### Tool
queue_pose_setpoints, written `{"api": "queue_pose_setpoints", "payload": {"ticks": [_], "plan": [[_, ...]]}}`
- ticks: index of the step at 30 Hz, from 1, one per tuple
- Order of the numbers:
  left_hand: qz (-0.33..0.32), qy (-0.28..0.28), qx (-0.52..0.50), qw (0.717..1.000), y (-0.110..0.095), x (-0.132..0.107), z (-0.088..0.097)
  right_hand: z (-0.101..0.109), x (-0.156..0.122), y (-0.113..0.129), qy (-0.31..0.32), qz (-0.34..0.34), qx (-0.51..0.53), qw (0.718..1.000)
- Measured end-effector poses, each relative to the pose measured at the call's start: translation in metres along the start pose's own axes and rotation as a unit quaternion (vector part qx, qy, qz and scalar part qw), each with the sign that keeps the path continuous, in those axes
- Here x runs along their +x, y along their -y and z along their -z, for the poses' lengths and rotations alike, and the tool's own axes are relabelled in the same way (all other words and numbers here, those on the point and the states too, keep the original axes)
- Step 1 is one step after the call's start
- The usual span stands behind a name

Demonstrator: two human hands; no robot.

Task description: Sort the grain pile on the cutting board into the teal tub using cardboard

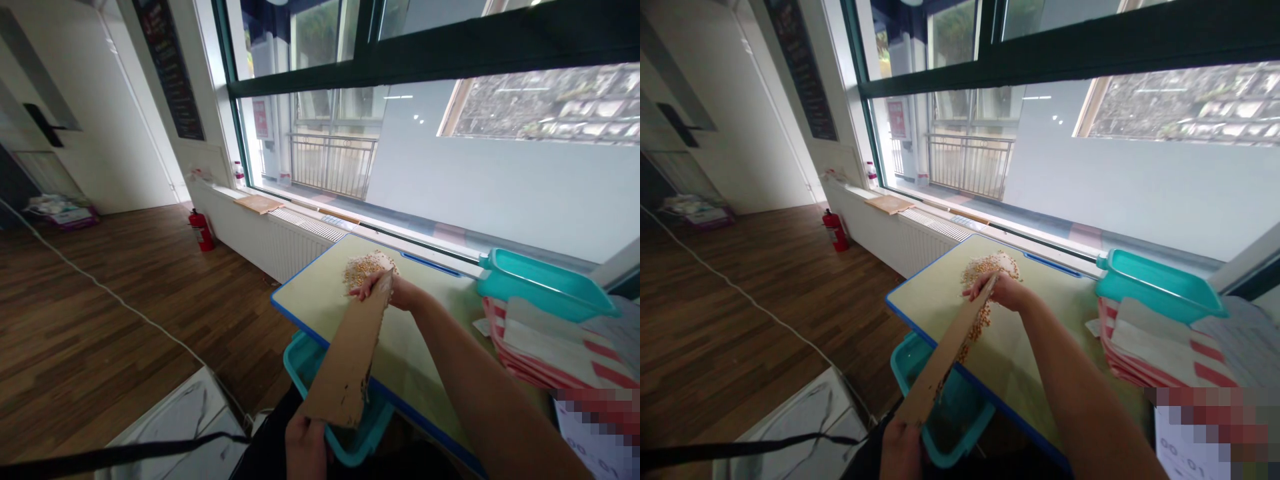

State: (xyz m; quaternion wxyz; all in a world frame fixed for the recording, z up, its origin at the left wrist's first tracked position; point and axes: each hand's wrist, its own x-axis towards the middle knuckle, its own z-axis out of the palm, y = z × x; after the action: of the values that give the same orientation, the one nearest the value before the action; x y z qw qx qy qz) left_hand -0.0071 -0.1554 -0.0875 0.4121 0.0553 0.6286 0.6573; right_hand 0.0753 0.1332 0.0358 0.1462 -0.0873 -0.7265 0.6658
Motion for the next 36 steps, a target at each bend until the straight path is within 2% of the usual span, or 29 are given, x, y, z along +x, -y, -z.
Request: {"api": "queue_pose_setpoints", "payload": {"ticks": [9,14,19,23,30,33,36], "plan": [[0.008,0.02,-0.044,0.999,0.003,-0.001,-0.001,-0.001,-0.002,0.004,0.017,-0.009,-0.005,1.0],[-0.005,0.034,-0.033,0.999,-0.004,-0.008,-0.002,-0.006,-0.003,0.009,-0.01,-0.016,0.002,1.0],[-0.002,0.006,-0.021,1.0,-0.016,-0.012,-0.003,-0.009,-0.004,0.022,-0.061,-0.016,0.03,0.998],[0.005,0.014,-0.009,1.0,-0.019,-0.013,-0.002,-0.01,-0.008,0.033,-0.106,0.003,0.054,0.993],[-0.006,-0.007,0.011,1.0,-0.026,-0.002,0.007,0.008,-0.034,0.053,-0.167,-0.037,0.049,0.984],[-0.008,-0.001,0.036,0.999,-0.029,0.006,0.012,0.016,-0.047,0.069,-0.231,-0.02,0.054,0.971],[-0.022,0.004,0.038,0.999,-0.03,0.013,0.017,0.018,-0.066,0.085,-0.333,-0.015,0.047,0.942]]}}
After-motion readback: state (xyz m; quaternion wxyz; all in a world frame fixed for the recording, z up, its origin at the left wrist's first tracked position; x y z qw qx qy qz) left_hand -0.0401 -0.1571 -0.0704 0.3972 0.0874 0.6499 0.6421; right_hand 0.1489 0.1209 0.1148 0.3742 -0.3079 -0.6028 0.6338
